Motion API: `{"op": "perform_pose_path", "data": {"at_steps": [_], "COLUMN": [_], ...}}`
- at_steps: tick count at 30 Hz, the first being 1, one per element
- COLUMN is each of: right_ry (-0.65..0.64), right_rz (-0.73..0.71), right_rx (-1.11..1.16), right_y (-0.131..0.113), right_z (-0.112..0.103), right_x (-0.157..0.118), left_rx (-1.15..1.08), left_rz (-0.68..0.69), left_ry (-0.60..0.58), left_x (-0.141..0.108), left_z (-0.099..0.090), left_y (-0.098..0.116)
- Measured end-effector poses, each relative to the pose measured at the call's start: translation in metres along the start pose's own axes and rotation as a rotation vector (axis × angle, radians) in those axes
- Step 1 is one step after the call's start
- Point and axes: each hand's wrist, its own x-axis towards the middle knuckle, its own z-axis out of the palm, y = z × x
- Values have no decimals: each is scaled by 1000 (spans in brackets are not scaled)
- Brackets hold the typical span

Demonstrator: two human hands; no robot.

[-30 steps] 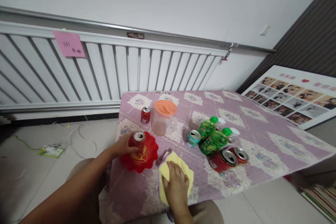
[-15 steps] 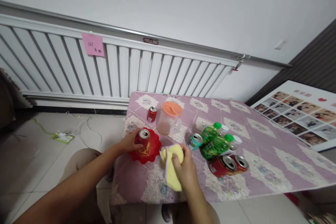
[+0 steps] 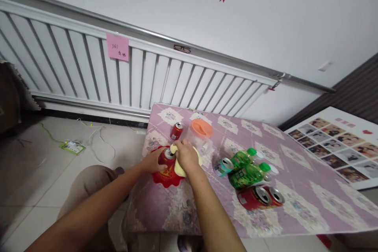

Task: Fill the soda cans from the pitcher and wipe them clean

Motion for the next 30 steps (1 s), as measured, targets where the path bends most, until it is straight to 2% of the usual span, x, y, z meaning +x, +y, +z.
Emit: {"op": "perform_pose_path", "data": {"at_steps": [9, 21, 30], "right_ry": [-134, -264, -303], "right_rz": [-128, -99, -76], "right_rx": [-49, -96, -13], "right_y": [10, 3, 1], "right_z": [10, -11, -13], "right_x": [10, 14, 2], "left_rx": [-1, 0, -13], "left_rz": [-2, -1, 14], "left_ry": [11, 17, 14], "left_x": [0, -2, -3], "left_z": [5, 2, 1], "left_y": [-2, 3, 3]}}
